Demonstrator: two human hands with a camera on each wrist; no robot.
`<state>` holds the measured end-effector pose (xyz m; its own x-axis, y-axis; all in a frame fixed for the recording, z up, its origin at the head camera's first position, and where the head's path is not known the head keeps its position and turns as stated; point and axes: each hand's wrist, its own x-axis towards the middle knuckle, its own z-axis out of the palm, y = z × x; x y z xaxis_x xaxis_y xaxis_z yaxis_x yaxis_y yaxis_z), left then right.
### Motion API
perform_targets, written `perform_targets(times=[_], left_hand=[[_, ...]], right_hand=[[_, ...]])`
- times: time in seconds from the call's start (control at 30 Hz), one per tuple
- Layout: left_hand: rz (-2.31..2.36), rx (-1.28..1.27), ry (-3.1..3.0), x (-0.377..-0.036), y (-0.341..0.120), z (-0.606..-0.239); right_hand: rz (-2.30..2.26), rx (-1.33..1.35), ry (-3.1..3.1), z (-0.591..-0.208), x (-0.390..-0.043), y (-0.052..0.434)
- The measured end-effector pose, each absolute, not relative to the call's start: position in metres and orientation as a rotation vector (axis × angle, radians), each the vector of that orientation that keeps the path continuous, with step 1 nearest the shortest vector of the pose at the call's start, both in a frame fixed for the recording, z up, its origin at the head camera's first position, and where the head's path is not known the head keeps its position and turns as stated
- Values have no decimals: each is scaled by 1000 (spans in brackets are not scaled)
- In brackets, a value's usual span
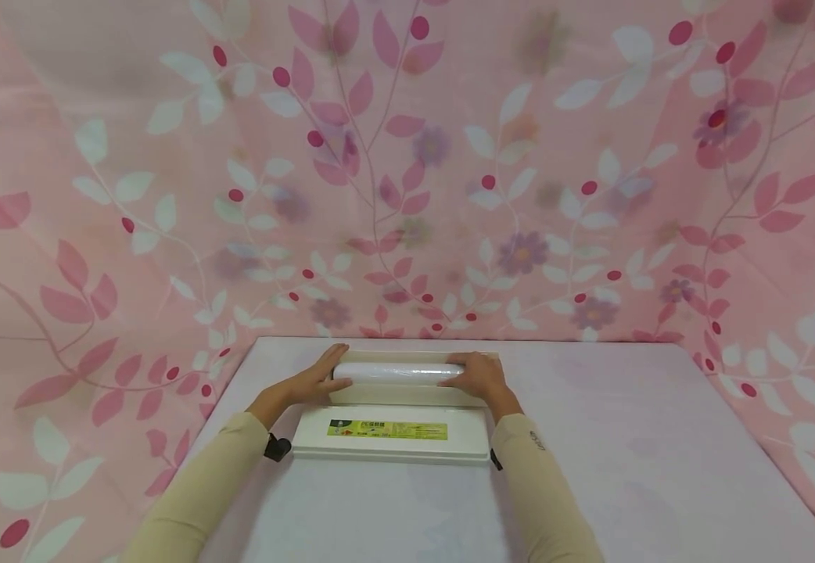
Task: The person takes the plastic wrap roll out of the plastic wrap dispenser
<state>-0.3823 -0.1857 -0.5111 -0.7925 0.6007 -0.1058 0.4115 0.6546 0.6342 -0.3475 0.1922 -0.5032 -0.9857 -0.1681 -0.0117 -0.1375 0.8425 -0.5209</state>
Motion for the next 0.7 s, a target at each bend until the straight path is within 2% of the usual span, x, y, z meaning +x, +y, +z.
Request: perform_targets(times=[0.7], left_hand=[[913, 778, 2567, -380, -185, -511]], right_hand=[[-796, -185, 2930, -498, -345, 187]])
